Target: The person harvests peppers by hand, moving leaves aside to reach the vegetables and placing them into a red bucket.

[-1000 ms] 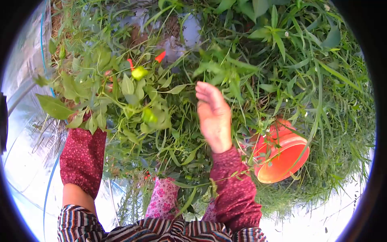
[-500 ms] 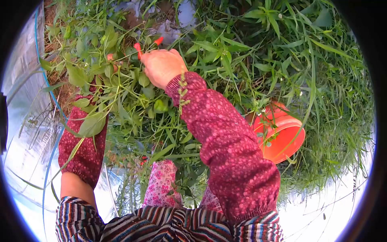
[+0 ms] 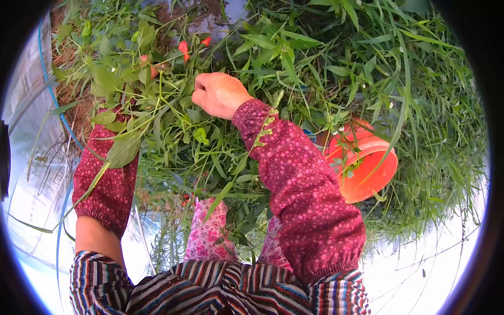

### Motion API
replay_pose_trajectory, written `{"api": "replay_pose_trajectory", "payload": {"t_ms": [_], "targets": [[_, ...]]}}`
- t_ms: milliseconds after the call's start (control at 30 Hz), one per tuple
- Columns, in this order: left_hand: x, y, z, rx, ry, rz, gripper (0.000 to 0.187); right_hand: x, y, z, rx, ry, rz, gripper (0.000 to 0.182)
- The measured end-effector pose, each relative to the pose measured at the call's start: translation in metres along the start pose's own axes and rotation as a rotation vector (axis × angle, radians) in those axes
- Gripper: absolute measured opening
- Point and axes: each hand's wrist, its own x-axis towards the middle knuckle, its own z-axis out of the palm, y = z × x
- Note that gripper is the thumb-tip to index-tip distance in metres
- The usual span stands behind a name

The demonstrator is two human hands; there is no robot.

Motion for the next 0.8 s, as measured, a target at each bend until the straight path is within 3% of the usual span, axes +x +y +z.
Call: {"api": "replay_pose_trajectory", "payload": {"t_ms": [133, 233, 333, 367, 433, 567, 700, 800], "targets": [[0.004, -0.003, -0.001, -0.007, -0.01, -0.009, 0.067, -0.001, 0.003, 0.004, -0.113, 0.141, -0.05, 0.02], [0.003, -0.003, 0.0, -0.015, -0.016, -0.009, 0.066, -0.009, -0.004, -0.018, 0.011, 0.002, 0.238, 0.022], [0.003, 0.0, -0.002, -0.024, -0.02, -0.009, 0.065, -0.036, 0.004, -0.033, 0.445, 0.153, 0.193, 0.016], [0.001, 0.001, -0.003, -0.024, -0.021, -0.006, 0.065, -0.043, 0.005, -0.031, 0.443, 0.151, 0.189, 0.016], [0.002, 0.001, -0.003, -0.028, -0.026, -0.002, 0.064, -0.057, 0.009, -0.025, 0.362, 0.334, 0.032, 0.019], [0.003, 0.0, -0.002, -0.047, -0.035, -0.007, 0.063, -0.072, -0.031, -0.008, -0.435, 0.209, 0.075, 0.04], [0.004, -0.004, -0.002, -0.068, -0.044, -0.014, 0.062, -0.052, -0.021, 0.01, -0.544, 0.182, 0.164, 0.043], [0.006, -0.006, -0.005, -0.081, -0.054, -0.023, 0.061, -0.043, -0.004, 0.017, -0.577, 0.292, 0.125, 0.041]]}}
